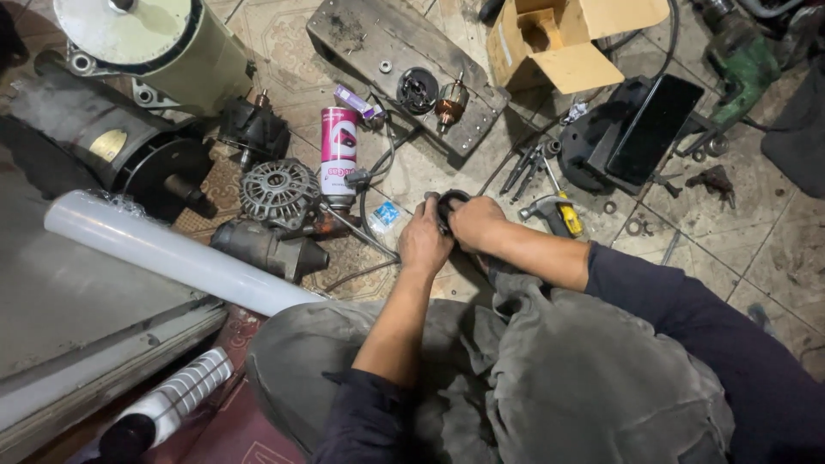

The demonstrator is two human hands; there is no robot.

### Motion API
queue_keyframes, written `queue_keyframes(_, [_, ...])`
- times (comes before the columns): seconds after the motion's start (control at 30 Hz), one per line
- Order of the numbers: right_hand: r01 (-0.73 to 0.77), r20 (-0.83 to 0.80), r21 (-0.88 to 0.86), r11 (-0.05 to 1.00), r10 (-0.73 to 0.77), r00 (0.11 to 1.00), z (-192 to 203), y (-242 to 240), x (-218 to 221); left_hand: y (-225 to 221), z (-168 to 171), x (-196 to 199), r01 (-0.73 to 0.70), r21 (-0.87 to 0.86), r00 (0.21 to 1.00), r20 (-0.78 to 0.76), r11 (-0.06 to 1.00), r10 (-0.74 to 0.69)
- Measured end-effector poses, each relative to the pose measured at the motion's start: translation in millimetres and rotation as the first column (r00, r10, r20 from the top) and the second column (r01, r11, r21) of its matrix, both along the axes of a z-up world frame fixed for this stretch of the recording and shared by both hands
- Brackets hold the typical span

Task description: Assembling the internal components of a starter motor, including the armature and brush assembly.

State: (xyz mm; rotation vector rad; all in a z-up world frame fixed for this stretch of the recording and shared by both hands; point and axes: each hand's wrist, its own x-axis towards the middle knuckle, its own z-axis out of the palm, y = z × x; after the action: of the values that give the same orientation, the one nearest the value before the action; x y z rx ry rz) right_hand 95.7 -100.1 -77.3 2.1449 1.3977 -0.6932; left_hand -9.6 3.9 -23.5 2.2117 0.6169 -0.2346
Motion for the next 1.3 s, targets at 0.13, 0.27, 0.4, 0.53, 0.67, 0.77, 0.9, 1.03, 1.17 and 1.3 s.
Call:
queue_keyframes(0.13, [0.009,0.010,-0.023,1.000,-0.008,1.000,3.9,-0.8,-3.8,-0.6,5.2,-1.5,0.010,-0.005,1.000,-0.006,1.000,-0.010])
queue_keyframes(0.27, [0.019,-0.014,-0.042,0.999,-0.020,1.000,5.7,-0.1,-2.2,0.5,2.0,1.9,0.029,0.016,0.999,-0.029,0.999,-0.029])
queue_keyframes(0.4, [0.011,-0.013,-0.050,0.999,-0.011,1.000,3.7,-7.4,-6.5,-4.2,-7.9,-0.4,0.071,0.085,0.997,-0.026,0.994,-0.069])
queue_keyframes(0.53, [0.001,0.022,-0.028,1.000,0.000,1.000,-6.6,-10.1,-5.7,-9.3,-12.2,0.2,0.078,0.149,0.997,-0.006,0.986,-0.078])
queue_keyframes(0.67, [0.016,0.024,-0.014,1.000,-0.016,1.000,13.5,-2.4,-3.3,-25.8,-0.6,-6.8,0.159,0.475,0.985,-0.018,0.866,-0.171])
queue_keyframes(0.77, [0.030,0.006,-0.025,0.999,-0.030,1.000,22.2,1.4,-10.1,-33.3,-19.8,-16.8,0.120,0.641,0.974,0.072,0.758,-0.215])
queue_keyframes(0.9, [0.031,-0.002,-0.045,0.999,-0.031,1.000,37.1,13.0,-10.2,-18.2,-95.1,7.2,0.511,0.401,0.851,-0.360,0.761,-0.382])
queue_keyframes(1.03, [0.084,0.013,-0.097,0.992,-0.083,0.996,54.1,14.1,-14.0,-12.3,-85.2,40.1,0.600,0.294,0.767,-0.475,0.744,-0.431])
queue_keyframes(1.17, [0.023,0.049,-0.007,1.000,-0.022,0.999,34.0,8.0,-10.8,-15.1,-44.1,50.7,0.588,0.197,0.717,-0.576,0.784,-0.393])
queue_keyframes(1.3, [-0.019,0.064,0.002,1.000,0.018,0.998,10.0,6.2,-9.7,-16.1,-71.5,49.9,0.615,0.186,0.670,-0.635,0.766,-0.384])
